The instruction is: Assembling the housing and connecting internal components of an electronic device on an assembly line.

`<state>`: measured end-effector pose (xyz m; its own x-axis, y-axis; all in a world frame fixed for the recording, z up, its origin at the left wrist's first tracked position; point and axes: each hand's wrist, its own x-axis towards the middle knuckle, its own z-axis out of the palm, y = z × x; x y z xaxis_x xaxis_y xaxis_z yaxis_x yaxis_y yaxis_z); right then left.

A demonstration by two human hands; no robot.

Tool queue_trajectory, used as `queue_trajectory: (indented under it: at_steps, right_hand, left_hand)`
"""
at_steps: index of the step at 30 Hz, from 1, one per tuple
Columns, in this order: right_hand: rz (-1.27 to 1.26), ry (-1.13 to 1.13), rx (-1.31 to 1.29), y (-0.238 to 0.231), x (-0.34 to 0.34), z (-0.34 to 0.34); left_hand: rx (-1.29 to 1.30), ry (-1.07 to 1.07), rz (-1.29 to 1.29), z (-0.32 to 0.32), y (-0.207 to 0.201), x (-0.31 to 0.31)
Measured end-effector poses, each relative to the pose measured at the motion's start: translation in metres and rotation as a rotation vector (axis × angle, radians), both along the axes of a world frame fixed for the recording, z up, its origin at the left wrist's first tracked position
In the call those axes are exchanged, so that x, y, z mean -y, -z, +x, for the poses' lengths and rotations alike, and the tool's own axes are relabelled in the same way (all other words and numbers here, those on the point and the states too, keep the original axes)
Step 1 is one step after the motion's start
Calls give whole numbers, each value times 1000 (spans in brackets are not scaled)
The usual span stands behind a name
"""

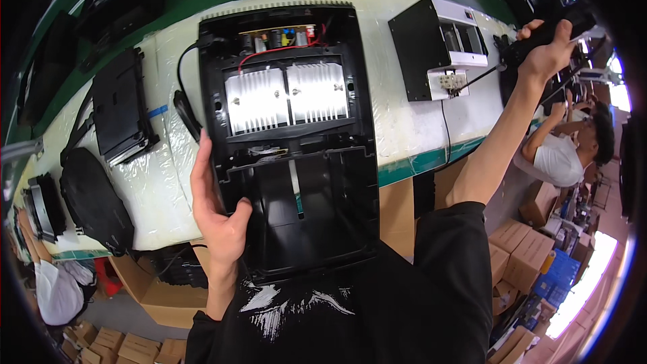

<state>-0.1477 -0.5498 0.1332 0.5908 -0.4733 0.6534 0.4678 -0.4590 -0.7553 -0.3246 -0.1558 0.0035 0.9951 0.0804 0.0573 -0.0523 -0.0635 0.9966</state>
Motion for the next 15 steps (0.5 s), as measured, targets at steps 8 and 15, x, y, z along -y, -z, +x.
queue_trajectory:
  at_steps: [8, 15]
  right_hand:
    - [23, -28, -51, 9, -17, -43]
    - [-37, -855, -29, -90, -17, -114]
  left_hand:
    - [-54, 119, -349, -8, 9, -9]
    - [-44, 80, -213, -16, 14, -12]
